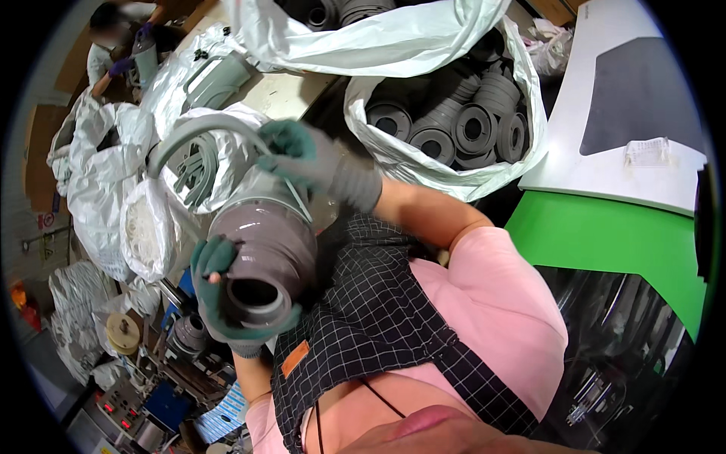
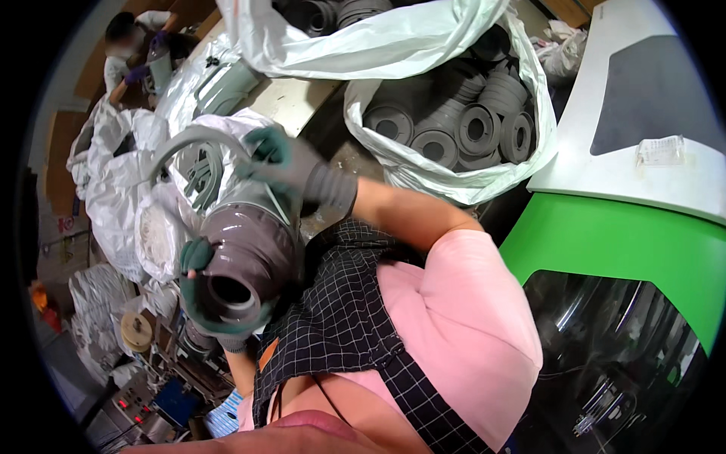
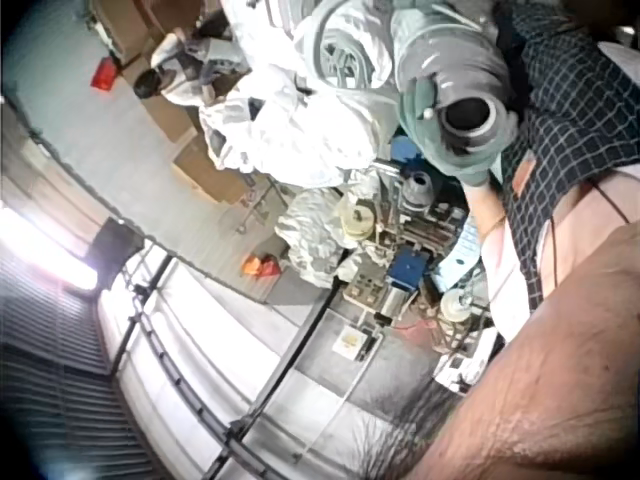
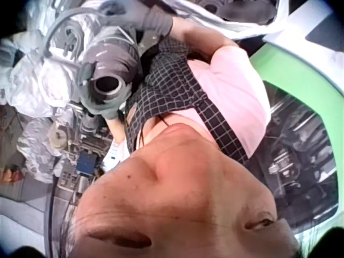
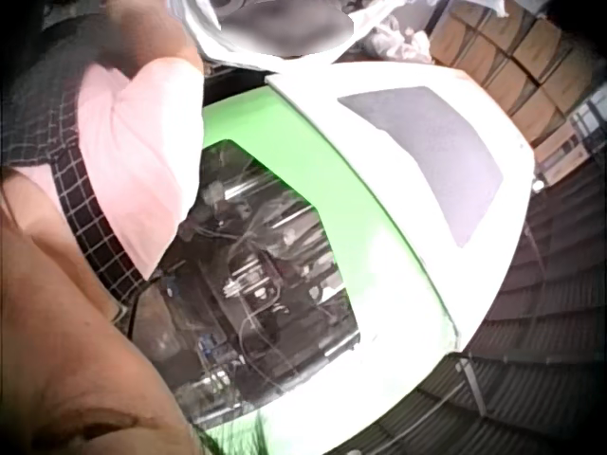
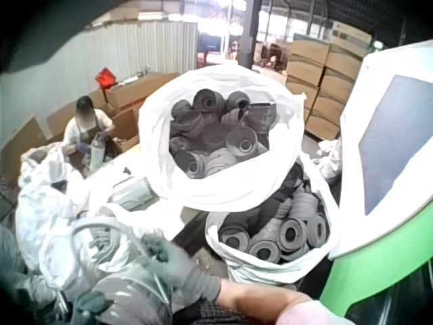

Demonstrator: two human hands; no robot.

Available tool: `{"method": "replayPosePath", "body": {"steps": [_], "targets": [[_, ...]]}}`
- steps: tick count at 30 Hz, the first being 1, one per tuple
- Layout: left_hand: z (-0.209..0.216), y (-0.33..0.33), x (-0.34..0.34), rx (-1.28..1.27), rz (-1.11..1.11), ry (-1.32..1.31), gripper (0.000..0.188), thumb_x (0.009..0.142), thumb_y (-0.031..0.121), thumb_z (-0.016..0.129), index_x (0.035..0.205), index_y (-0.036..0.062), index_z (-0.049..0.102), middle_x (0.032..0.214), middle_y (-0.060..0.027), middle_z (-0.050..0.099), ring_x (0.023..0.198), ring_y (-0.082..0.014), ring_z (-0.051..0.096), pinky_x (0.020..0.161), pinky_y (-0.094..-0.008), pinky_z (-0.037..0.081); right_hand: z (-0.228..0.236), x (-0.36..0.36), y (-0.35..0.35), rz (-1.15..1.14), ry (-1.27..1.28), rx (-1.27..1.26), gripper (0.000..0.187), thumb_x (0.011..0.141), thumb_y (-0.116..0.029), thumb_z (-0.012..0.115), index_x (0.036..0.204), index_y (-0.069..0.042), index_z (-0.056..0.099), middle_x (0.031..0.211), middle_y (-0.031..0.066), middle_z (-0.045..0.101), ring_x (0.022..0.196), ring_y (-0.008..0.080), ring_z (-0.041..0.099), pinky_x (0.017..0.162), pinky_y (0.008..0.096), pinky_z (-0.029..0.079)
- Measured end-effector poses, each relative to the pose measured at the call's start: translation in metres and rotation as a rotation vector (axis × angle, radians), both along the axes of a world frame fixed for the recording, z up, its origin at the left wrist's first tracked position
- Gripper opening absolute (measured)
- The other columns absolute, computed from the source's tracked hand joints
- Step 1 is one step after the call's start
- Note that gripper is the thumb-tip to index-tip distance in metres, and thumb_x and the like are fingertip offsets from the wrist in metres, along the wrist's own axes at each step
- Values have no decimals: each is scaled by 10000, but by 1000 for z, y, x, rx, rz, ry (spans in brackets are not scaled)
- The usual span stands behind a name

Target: The person assembles grey and green plastic housing components by taking parts from large white bags and fitting them together by hand near an industrial workstation.

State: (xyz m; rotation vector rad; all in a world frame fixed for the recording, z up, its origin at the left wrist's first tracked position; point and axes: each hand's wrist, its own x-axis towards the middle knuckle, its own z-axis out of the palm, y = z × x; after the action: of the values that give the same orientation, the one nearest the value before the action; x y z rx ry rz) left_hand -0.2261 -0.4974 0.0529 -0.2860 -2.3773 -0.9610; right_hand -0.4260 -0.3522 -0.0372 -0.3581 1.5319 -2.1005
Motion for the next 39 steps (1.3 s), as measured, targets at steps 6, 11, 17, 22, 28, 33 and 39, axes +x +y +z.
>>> {"method": "replayPosePath", "body": {"steps": [6, 11, 17, 22, 28, 33, 39], "targets": [[-6, -8, -43, 346, 327, -35, 1044, 670, 398, 861, 1496, 54, 324, 1402, -255, 498, 1297, -360, 494, 1112, -485, 361, -189, -198, 242, -828, 451, 1110, 326, 829, -187, 651, 1116, -32, 628, 1015, 185, 684, 937, 321, 657, 863, 392, 523], [-6, 12, -98, 432, 434, -258, 1094, 634, 447, 888, 1480, 23, 339, 1370, -222, 525, 1261, -332, 526, 1093, -460, 391, -238, -301, 342, -252, 627, 1807, 748, 866, -438, 580, 1468, -34, 396, 1506, 208, 390, 1407, 352, 334, 1168, 439, 254], [-2, 38, -121, 466, 446, -226, 1102, 609, 414, 913, 1469, 9, 356, 1346, -191, 542, 1238, -301, 541, 1065, -435, 421, -277, -298, 337, -141, 739, 1883, 690, 850, -500, 542, 1409, -99, 480, 1467, 167, 444, 1353, 341, 395, 1119, 440, 286], [-11, 32, -107, 460, 552, -213, 1018, 649, 331, 898, 1458, 0, 377, 1323, -178, 564, 1199, -268, 568, 1038, -399, 444, -129, -246, 319, -197, 586, 1677, 528, 801, -328, 682, 1285, -126, 620, 1343, 240, 531, 1214, 402, 506, 1036, 472, 405], [-47, -5, -43, 553, 762, 6, 746, 850, 229, 687, 1480, -10, 366, 1446, -157, 475, 1317, -265, 471, 1124, -406, 353, -87, -195, 295, 116, 318, 983, 614, 775, -379, 733, 1293, -67, 627, 1164, 206, 680, 1093, 279, 648, 949, 391, 484], [-138, -56, 102, 1313, 781, 416, 700, 932, 421, 600, 1477, 33, 391, 1520, -113, 424, 1385, -286, 400, 1166, -443, 322, -54, -126, 133, -53, 112, 259, 463, 892, -202, 706, 1283, 24, 608, 1050, 89, 689, 899, 139, 608, 813, 283, 508], [-135, -27, 155, 1796, 645, 769, 619, 937, 526, 522, 1400, 115, 510, 1434, -99, 526, 1323, -290, 477, 1130, -459, 386, 36, 0, -24, 236, 551, 13, 313, 849, -209, 687, 1010, 55, 637, 964, 84, 567, 838, 166, 556, 745, 296, 456]]}}
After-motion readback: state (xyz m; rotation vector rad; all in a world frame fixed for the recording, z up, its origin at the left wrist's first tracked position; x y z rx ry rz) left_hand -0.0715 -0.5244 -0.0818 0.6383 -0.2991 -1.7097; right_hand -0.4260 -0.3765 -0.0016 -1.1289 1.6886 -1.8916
